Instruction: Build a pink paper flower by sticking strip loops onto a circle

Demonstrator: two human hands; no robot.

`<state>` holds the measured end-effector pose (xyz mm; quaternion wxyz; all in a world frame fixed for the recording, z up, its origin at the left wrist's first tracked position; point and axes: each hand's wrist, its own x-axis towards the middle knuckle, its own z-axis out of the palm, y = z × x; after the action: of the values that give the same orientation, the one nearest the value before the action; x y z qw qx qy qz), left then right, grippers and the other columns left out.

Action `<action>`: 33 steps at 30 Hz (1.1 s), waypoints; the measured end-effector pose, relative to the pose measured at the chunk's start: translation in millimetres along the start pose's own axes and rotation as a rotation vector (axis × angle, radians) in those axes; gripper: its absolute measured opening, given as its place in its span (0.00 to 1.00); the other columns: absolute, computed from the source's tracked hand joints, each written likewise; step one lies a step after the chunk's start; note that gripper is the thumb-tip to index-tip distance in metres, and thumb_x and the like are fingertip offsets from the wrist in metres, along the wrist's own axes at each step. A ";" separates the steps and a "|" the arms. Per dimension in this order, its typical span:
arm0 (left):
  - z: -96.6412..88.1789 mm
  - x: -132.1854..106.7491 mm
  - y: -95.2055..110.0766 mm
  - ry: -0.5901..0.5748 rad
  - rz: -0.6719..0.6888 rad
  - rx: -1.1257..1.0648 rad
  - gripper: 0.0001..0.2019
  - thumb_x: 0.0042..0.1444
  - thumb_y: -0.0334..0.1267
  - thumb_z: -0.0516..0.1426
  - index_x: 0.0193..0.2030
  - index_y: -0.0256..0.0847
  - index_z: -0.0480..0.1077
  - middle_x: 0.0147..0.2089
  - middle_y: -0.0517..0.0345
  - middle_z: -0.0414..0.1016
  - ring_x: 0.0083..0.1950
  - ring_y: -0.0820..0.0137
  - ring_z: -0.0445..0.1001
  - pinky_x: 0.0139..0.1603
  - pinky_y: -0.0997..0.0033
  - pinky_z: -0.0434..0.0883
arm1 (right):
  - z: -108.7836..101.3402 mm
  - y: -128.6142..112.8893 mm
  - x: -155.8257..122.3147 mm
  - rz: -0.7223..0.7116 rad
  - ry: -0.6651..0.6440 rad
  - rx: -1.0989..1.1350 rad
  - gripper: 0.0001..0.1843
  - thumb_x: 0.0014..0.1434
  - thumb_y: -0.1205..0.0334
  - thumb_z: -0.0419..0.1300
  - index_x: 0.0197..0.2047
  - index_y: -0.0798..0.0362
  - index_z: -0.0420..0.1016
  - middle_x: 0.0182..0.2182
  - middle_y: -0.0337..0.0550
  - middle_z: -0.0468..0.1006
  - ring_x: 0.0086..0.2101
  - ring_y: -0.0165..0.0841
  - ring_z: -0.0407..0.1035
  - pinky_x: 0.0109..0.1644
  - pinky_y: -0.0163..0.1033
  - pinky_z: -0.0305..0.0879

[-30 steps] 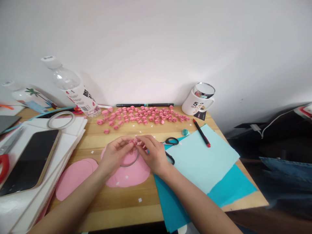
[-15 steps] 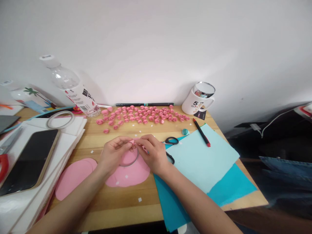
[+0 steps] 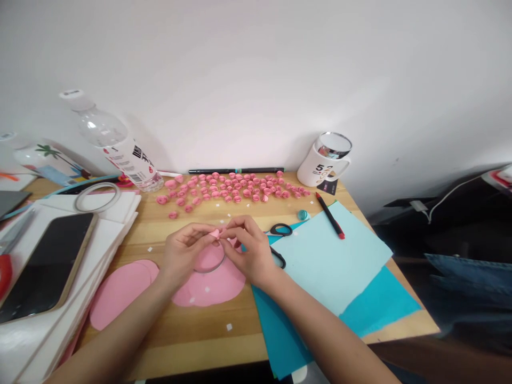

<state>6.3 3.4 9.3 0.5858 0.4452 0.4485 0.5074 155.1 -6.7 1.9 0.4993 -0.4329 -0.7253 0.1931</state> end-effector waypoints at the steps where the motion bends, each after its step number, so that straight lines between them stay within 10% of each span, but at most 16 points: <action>1: 0.1 -0.2 0.1 0.000 0.005 0.012 0.03 0.45 0.30 0.62 0.30 0.36 0.74 0.30 0.57 0.78 0.28 0.75 0.74 0.33 0.76 0.72 | -0.2 -0.8 0.4 0.019 -0.004 0.025 0.06 0.53 0.70 0.58 0.33 0.51 0.72 0.33 0.42 0.68 0.29 0.28 0.66 0.26 0.33 0.68; 33: 1.4 -0.1 -1.0 -0.031 -0.074 -0.031 0.04 0.43 0.31 0.63 0.28 0.36 0.75 0.29 0.56 0.78 0.24 0.76 0.71 0.30 0.74 0.71 | -3.0 -8.3 3.9 0.216 -0.105 0.137 0.06 0.50 0.74 0.55 0.27 0.53 0.66 0.34 0.42 0.66 0.32 0.28 0.65 0.27 0.31 0.65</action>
<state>7.9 3.1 8.6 0.6178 0.4273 0.4475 0.4853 153.7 -8.5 11.2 0.4654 -0.4626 -0.6847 0.3171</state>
